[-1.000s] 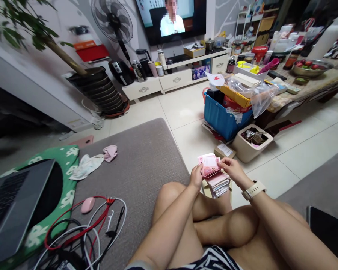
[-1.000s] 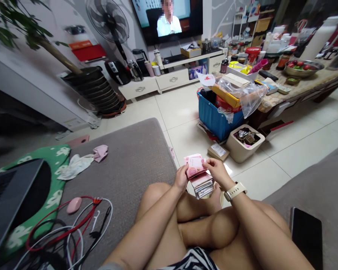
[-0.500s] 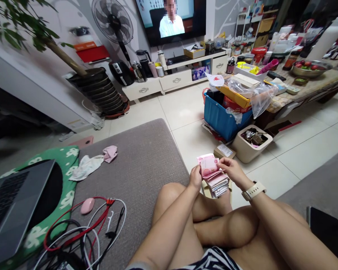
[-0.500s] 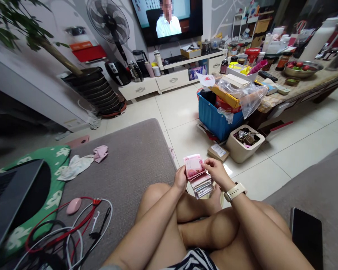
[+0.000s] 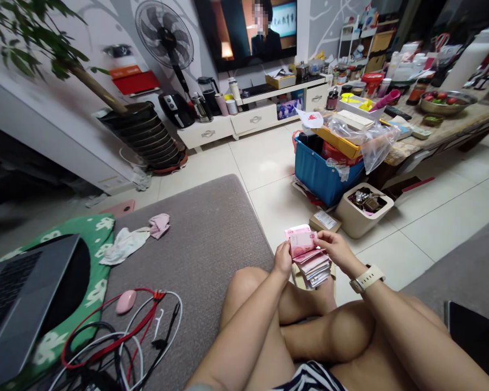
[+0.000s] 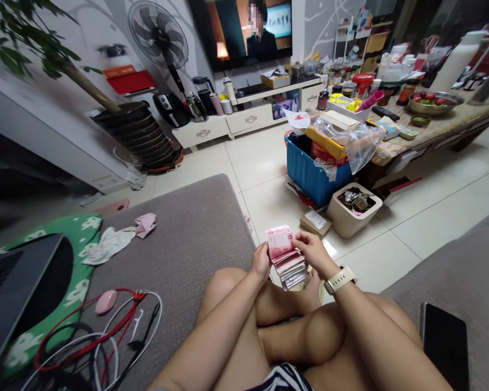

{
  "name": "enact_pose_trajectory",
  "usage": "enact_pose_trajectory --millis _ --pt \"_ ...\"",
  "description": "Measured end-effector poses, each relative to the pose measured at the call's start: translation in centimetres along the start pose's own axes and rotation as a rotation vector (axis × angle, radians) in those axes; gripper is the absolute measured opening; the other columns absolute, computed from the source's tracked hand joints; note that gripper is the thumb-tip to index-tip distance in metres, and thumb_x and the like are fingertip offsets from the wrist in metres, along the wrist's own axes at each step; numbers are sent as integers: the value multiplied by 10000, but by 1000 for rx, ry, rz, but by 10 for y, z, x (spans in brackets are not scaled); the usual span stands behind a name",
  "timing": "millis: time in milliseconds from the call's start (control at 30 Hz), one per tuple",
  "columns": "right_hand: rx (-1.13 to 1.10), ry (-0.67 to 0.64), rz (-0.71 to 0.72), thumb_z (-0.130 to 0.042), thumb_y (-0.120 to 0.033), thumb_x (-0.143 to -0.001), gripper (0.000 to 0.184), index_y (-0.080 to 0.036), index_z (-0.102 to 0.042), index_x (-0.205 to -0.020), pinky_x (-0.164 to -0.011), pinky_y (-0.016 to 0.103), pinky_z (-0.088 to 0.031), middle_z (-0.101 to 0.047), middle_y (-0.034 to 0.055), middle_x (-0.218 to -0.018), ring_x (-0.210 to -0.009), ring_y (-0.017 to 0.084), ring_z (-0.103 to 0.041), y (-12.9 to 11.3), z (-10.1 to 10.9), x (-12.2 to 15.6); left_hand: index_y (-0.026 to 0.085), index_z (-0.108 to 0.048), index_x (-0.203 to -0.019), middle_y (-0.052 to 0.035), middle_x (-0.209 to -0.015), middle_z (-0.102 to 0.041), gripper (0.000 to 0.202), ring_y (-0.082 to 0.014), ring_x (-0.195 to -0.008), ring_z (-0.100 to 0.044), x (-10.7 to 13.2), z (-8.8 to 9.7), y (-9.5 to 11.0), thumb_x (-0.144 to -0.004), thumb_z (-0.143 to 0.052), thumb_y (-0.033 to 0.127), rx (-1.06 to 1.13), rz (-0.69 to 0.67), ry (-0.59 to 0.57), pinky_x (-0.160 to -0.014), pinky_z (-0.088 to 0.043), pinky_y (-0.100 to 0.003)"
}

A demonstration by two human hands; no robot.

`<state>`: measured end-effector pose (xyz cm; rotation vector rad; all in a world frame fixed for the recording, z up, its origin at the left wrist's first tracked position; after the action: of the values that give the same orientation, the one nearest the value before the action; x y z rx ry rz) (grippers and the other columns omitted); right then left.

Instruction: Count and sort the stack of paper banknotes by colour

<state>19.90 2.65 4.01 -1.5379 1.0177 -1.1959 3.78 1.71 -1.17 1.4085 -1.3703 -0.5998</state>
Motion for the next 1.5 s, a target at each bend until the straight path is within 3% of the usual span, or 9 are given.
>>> enact_pose_trajectory --millis 433,667,800,933,1133,1333,1500 --pt "-10 52 -13 -775 -526 -639 393 -185 -590 -704 -526 260 -327 -580 -23 -620 -530 116 -452 4 4 -4 141 -718 -794 -58 -747 -734 323 -209 -681 -653 5 -7 -1 -660 -713 434 126 150 -88 -628 -502 -316" --pt "-90 91 -28 -822 -527 -570 433 -179 -588 -681 -517 257 -340 -582 -29 -585 -514 115 -470 3 6 -5 181 -508 -527 46 -506 -525 283 -108 -494 -485 9 -9 5 -607 -728 340 172 176 -86 -481 -383 -229" --pt "-110 30 -30 -745 -550 -673 391 -184 -613 -705 -462 248 -283 -571 -22 -551 -461 105 -426 0 6 -4 163 -595 -615 2 -602 -632 246 -151 -588 -580 9 -9 6 -610 -753 352 202 175 -66 -570 -437 -265" --pt "-56 35 2 -738 -563 -687 403 -183 -604 -656 -489 258 -324 -598 3 -568 -501 120 -467 -1 8 -5 154 -646 -665 -30 -659 -687 275 -194 -670 -643 7 -9 6 -583 -806 363 228 140 -73 -698 -482 -319" --pt "-44 166 -27 -822 -505 -604 409 -207 -577 -740 -473 259 -327 -576 -33 -588 -483 117 -446 6 13 -8 147 -685 -717 9 -586 -654 278 -126 -534 -562 4 -6 -1 -572 -830 335 196 162 -125 -608 -449 -268" --pt "-66 125 -41 -789 -534 -627 393 -201 -598 -714 -486 266 -326 -538 -40 -542 -480 121 -433 4 12 -6 121 -727 -842 -66 -780 -738 350 -191 -706 -648 6 -7 0 -604 -816 362 136 146 -193 -729 -483 -321" --pt "-82 102 -22 -809 -520 -605 397 -190 -597 -668 -515 264 -340 -571 -23 -568 -514 126 -473 2 11 -6 131 -725 -812 -58 -763 -732 320 -198 -714 -649 5 -8 -2 -621 -796 378 128 145 -162 -733 -485 -327"
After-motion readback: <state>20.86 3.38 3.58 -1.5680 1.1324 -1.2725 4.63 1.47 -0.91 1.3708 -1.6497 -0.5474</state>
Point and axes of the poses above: each hand's wrist, its own x-axis away from the middle knuckle, its own z-axis out of the back of the hand, y = z × x, the point moved 2 cm from there along -x, towards the middle knuckle
